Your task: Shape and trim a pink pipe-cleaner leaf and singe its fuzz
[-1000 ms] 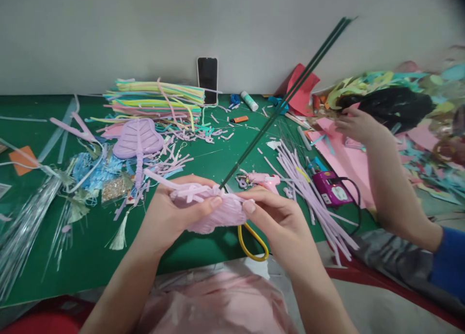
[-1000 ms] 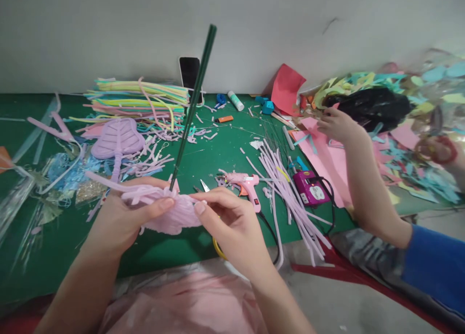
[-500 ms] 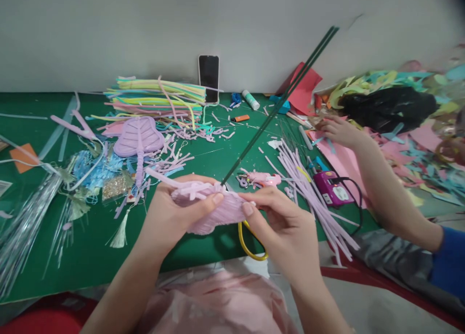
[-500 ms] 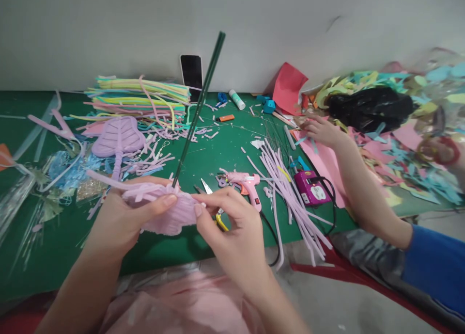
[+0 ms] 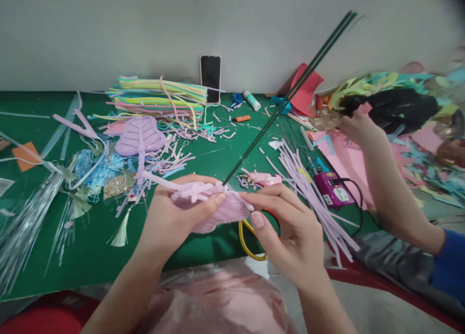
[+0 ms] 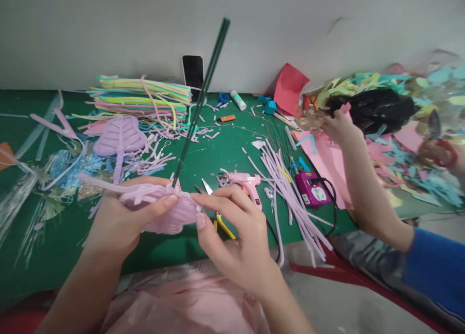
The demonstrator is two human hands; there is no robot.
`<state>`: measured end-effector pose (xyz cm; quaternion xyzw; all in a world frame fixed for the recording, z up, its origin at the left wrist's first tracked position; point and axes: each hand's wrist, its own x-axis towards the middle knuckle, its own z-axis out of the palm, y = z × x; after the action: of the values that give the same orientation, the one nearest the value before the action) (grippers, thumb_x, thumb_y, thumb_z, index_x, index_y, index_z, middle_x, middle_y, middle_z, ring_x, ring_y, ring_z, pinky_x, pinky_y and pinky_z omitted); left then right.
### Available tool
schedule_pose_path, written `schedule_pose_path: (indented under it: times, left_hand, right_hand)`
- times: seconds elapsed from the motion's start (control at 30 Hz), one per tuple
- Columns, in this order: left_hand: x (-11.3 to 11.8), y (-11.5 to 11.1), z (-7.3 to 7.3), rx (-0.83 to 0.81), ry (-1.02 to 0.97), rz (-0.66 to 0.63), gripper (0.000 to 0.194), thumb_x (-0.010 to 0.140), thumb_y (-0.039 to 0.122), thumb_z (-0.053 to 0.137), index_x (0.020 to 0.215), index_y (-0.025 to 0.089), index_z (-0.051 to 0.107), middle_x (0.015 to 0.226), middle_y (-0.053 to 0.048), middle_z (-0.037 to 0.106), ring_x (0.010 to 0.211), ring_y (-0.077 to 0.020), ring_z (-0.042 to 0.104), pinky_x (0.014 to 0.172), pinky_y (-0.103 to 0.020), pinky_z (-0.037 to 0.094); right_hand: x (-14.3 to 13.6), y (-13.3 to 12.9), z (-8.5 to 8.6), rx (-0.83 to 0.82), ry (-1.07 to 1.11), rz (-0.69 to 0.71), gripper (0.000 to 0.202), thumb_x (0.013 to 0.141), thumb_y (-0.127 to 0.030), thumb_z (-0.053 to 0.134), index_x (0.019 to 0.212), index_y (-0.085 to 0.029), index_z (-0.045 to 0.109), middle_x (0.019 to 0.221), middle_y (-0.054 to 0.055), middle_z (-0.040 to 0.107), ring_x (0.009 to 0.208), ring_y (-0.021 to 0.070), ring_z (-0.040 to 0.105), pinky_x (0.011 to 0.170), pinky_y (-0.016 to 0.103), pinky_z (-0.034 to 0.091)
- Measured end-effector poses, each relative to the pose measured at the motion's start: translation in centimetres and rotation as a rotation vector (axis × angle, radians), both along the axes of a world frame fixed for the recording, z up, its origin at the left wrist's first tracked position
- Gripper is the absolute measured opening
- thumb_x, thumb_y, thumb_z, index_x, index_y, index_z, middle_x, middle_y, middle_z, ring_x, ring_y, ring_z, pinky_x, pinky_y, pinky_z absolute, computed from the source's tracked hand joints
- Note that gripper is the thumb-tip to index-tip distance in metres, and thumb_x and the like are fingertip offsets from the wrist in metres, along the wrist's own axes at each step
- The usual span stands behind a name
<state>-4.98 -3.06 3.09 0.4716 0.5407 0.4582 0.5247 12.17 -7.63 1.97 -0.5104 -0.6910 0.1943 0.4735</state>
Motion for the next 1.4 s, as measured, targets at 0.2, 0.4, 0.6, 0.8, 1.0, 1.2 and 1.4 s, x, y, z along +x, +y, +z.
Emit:
schedule_pose_path:
  times: [0.2, 0.4, 0.6, 0.8, 1.0, 1.2, 1.4]
  left_hand:
    - [0.2, -0.2, 0.5, -0.018, 0.038, 0.008, 0.012, 0.062, 0.026, 0.081, 0.072, 0.021, 0.075, 0.065, 0.001, 0.071, 0.060, -0.0144, 0.061, 0.053, -0.023, 0.047]
    - [0.5, -0.4, 0.3, -0.014, 0.024, 0.034, 0.012, 0.064, 0.028, 0.080, 0.073, 0.022, 0.075, 0.066, 0.001, 0.070, 0.062, -0.0154, 0.062, 0.055, -0.024, 0.048]
    - [0.7, -0.3, 0.3, 0.006, 0.010, 0.085, 0.011, 0.064, 0.025, 0.081, 0.073, 0.023, 0.074, 0.069, 0.003, 0.071, 0.064, -0.0136, 0.062, 0.058, -0.023, 0.050]
    - [0.9, -0.3, 0.3, -0.015, -0.066, 0.116, 0.012, 0.065, 0.023, 0.081, 0.074, 0.023, 0.074, 0.070, 0.004, 0.072, 0.065, -0.0114, 0.062, 0.059, -0.019, 0.051]
    - [0.9, -0.1, 0.0, -0.008, -0.070, 0.116, 0.012, 0.067, 0.026, 0.081, 0.077, 0.023, 0.074, 0.074, 0.003, 0.074, 0.069, -0.0134, 0.066, 0.063, -0.021, 0.053]
    - [0.8, -0.6, 0.3, 0.017, 0.008, 0.093, 0.013, 0.064, 0.029, 0.082, 0.073, 0.024, 0.075, 0.070, 0.002, 0.072, 0.062, -0.0138, 0.063, 0.054, -0.021, 0.050]
    - [0.9, -0.7, 0.5, 0.004, -0.012, 0.087, 0.010, 0.065, 0.026, 0.081, 0.073, 0.022, 0.075, 0.069, 0.002, 0.072, 0.061, -0.0130, 0.064, 0.054, -0.019, 0.050]
  right_hand:
    - [-0.4, 0.3, -0.1, 0.205, -0.192, -0.050, 0.027, 0.085, -0.017, 0.063, 0.110, -0.024, 0.066, 0.093, 0.006, 0.066, 0.082, 0.0202, 0.064, 0.070, 0.036, 0.055]
    - [-0.1, 0.4, -0.4, 0.377, -0.443, -0.074, 0.041, 0.082, -0.011, 0.065, 0.121, -0.023, 0.061, 0.090, 0.008, 0.066, 0.082, 0.0223, 0.063, 0.071, 0.038, 0.054]
    - [0.0, 0.4, -0.5, 0.405, -0.560, -0.069, 0.053, 0.082, -0.012, 0.066, 0.133, -0.022, 0.057, 0.091, 0.008, 0.068, 0.085, 0.0233, 0.063, 0.080, 0.040, 0.055]
    - [-0.8, 0.2, -0.7, 0.406, -0.623, -0.152, 0.051, 0.084, -0.011, 0.065, 0.134, -0.020, 0.058, 0.093, 0.009, 0.069, 0.088, 0.0238, 0.062, 0.078, 0.038, 0.055]
    - [-1.2, -0.2, -1.2, 0.258, -0.347, -0.159, 0.037, 0.090, -0.023, 0.063, 0.127, -0.024, 0.066, 0.107, 0.011, 0.068, 0.096, 0.0241, 0.063, 0.082, 0.039, 0.054]
    - [-1.1, 0.9, -0.8, -0.403, 0.627, -0.060, 0.024, 0.091, -0.044, 0.061, 0.088, -0.024, 0.075, 0.085, 0.004, 0.072, 0.079, 0.0186, 0.067, 0.070, 0.030, 0.055]
    - [-1.8, 1.3, -0.6, -0.497, 0.757, -0.011, 0.017, 0.077, -0.037, 0.078, 0.081, -0.022, 0.070, 0.079, 0.001, 0.071, 0.072, 0.0149, 0.065, 0.065, 0.026, 0.054]
